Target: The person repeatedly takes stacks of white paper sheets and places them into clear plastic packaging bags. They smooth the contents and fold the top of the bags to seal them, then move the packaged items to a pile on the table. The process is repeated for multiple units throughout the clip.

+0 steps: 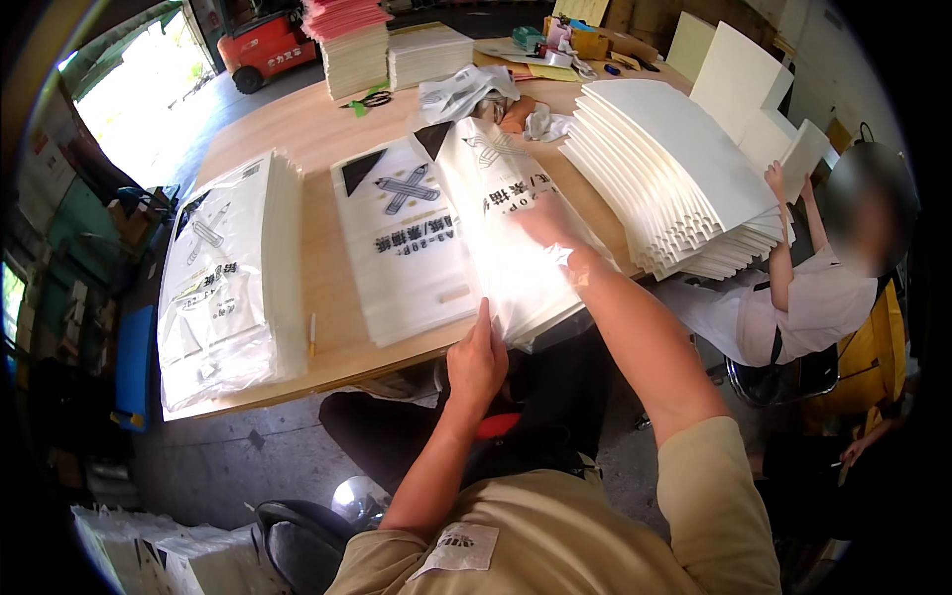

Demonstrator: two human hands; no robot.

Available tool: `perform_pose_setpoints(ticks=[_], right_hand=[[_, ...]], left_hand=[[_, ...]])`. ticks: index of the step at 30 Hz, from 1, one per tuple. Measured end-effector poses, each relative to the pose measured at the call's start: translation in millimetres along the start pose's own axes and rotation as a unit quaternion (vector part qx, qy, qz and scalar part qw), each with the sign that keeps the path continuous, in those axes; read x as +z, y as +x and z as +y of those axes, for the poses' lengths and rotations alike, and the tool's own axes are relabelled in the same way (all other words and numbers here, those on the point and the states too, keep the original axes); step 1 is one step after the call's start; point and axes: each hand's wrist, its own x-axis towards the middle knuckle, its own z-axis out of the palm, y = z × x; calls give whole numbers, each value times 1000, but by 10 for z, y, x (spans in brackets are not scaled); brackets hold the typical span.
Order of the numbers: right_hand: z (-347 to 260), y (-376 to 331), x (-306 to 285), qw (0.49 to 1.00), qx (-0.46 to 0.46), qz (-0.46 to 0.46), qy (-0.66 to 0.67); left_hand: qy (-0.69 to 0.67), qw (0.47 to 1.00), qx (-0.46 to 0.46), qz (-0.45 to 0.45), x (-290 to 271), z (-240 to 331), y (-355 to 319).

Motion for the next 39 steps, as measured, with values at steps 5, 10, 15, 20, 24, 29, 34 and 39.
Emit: perform_pose_setpoints(ticks=[5,10,15,20,24,29,34,39], right_hand=[[-175,160,59,999,-26,-24,-8],[-96,34,200,979,81,-145,117],[516,-17,290,980,-5,-12,-199],[399,-277,286,969,-121,17,-213],[818,-109,337,988,-102,-37,-112],[-74,-716,18,791,-283,-79,-537],[392,-1353,65,905,-349,-142,-199],[664,-2191,-210,959,-281,5,33]], left_hand=[[36,997,-52,-42,-114,-20,200],[78,990,-110,-45,-217,-199,149],[47,993,-99,-47,-283,-345,46],[24,993,-114,6,-336,-413,-68],[29,994,-105,20,-408,-330,25],[45,989,-135,-24,-367,-403,-36],[-20,981,-190,-31,-316,-333,-60],[-103,961,-256,-10,-242,-371,-116]])
